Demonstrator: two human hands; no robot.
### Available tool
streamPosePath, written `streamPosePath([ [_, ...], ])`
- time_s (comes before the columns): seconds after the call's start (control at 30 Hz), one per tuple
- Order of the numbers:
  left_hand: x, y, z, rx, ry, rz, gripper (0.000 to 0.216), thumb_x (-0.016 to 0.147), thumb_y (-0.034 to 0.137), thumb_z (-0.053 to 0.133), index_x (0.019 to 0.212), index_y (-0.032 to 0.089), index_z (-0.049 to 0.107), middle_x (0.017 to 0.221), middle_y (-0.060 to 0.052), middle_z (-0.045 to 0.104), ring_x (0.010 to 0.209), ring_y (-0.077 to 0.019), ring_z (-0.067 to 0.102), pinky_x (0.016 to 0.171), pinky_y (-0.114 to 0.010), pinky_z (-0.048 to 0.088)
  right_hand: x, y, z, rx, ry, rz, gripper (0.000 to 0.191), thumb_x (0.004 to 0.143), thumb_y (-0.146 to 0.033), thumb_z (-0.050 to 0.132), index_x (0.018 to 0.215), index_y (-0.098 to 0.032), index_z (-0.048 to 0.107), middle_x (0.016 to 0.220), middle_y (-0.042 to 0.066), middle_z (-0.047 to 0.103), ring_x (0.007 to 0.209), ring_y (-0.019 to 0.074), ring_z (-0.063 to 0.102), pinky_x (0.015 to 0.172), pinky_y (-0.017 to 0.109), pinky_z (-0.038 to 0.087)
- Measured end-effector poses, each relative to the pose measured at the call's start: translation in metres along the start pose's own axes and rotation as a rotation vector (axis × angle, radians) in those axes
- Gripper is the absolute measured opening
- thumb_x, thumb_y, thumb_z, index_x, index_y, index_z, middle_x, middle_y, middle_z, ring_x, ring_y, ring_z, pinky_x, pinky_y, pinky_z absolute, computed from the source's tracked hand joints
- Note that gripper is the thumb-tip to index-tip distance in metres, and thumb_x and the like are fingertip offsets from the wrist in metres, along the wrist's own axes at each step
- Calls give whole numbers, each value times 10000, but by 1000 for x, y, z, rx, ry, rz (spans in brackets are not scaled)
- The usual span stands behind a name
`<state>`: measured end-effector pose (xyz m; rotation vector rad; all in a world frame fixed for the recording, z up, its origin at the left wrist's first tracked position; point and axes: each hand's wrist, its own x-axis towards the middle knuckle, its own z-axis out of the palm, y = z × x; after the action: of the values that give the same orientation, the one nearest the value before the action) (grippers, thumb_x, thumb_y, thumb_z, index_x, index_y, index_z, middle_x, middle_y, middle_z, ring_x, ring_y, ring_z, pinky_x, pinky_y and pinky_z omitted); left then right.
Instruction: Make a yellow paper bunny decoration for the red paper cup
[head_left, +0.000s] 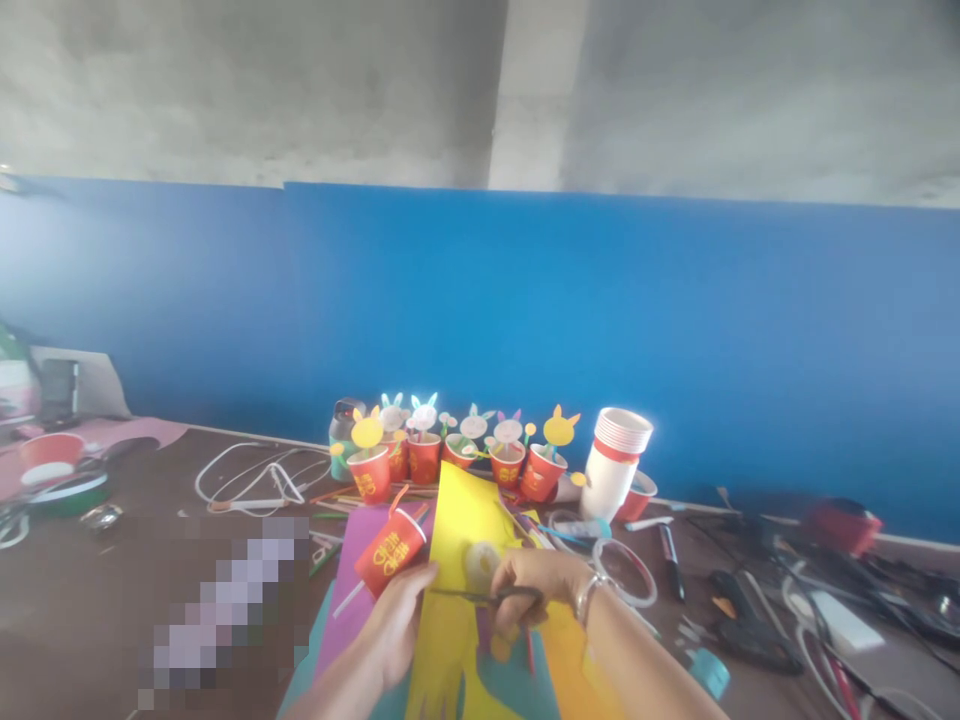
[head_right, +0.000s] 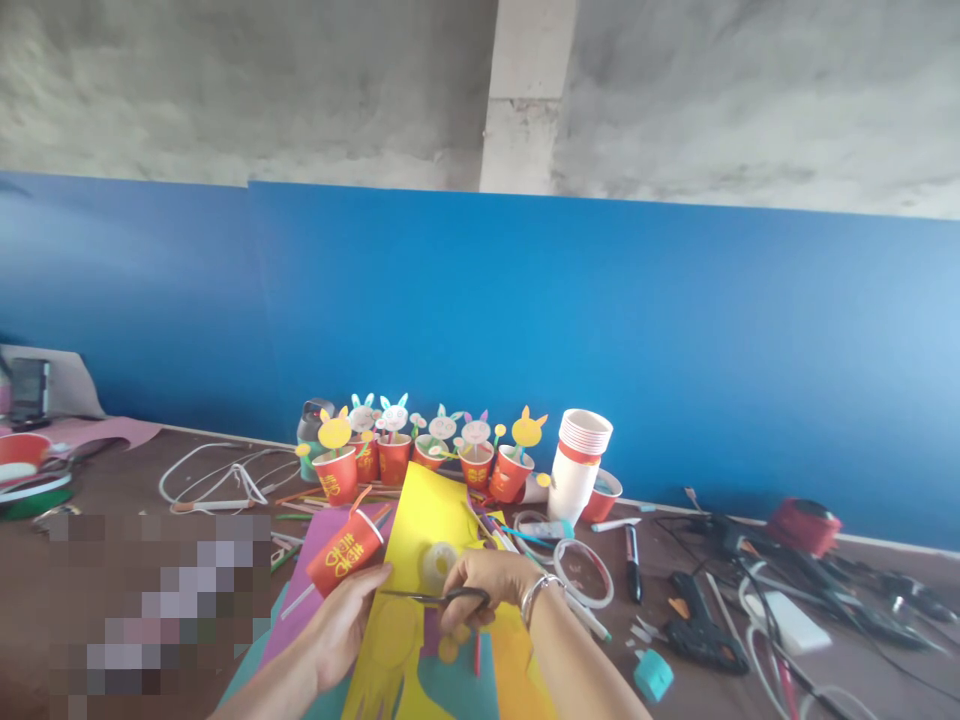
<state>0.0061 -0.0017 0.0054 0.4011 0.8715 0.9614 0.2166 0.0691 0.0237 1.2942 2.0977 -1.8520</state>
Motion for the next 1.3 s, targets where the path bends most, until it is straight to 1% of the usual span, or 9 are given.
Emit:
streamPosePath([
  [0.13, 3, 0, -2, -12, 14, -8, 278, 838, 312, 554, 1004, 108, 645, 729, -116, 747, 673, -274, 722, 667, -360, 562, 0, -1, 2, -8, 3, -21, 239, 582, -296, 822, 719, -126, 722, 442, -87, 538, 352, 16, 396, 344, 120, 283],
  [0.47, -1, -1, 4, -24, 29, -26, 295, 831, 334, 550, 982, 93, 629, 698, -111, 729, 656, -265, 711, 643, -340, 550, 5, -1, 11, -14, 59, -29, 236, 593, -339, 816, 733, -164, 743, 443, -78, 548, 368, 36, 443, 364, 120, 347],
  [0.63, -10, 4, 6, 24, -153, 58, 335, 716, 229, 591, 1027, 111, 629, 816, -105, 741, 778, -275, 705, 713, -348, 534, 0, -5, 17, 37, 85, -26, 249, 584, -332, 818, 773, -179, 760, 449, -79, 543, 365, 34, 427, 351, 124, 306],
  [0.73, -14, 7, 2, 178, -241, 166, 538, 559, 53, 579, 1086, 155, 625, 913, -75, 743, 861, -271, 689, 773, -344, 512, -12, -7, 20, 32, 75, -22, 183, 626, -305, 780, 752, -174, 755, 475, -67, 569, 377, 34, 459, 355, 128, 272],
  [0.83, -14, 8, -6, 404, -163, 215, 670, 481, -20, 539, 1113, 182, 630, 931, -59, 739, 887, -269, 675, 765, -324, 502, -26, -3, 22, 59, 45, -46, 124, 654, -271, 740, 722, -169, 730, 487, -63, 585, 390, 36, 494, 360, 141, 220],
  [1.0, -16, 8, -12, 638, 7, 251, 762, 476, -3, 545, 1207, 207, 580, 824, -46, 730, 715, -249, 673, 591, -288, 481, -48, 1, 29, 146, 109, -92, 149, 665, -257, 694, 780, -162, 695, 546, -51, 630, 416, 54, 520, 397, 164, 243],
  [1.07, -20, 8, -8, 684, 60, 312, 788, 458, 0, 544, 1220, 204, 576, 914, -76, 726, 708, -247, 666, 581, -292, 482, -53, -1, 33, 169, 192, -108, 149, 676, -246, 657, 790, -154, 682, 550, -45, 631, 435, 60, 523, 416, 170, 259],
  [1.17, -29, 8, 1, 726, 140, 510, 806, 444, 4, 559, 1224, 205, 590, 1182, -136, 644, 801, -255, 657, 638, -299, 501, -52, -5, 41, 203, 355, -143, 180, 676, -233, 619, 829, -146, 660, 589, -27, 654, 472, 72, 533, 432, 178, 254],
  [1.3, -39, 6, 20, 684, 168, 634, 794, 514, 93, 610, 1290, 232, 528, 1374, -145, 500, 776, -215, 655, 672, -306, 519, -39, -9, 53, 382, 381, -287, 303, 666, -304, 677, 926, -159, 618, 656, -17, 667, 534, 96, 567, 461, 186, 289],
])
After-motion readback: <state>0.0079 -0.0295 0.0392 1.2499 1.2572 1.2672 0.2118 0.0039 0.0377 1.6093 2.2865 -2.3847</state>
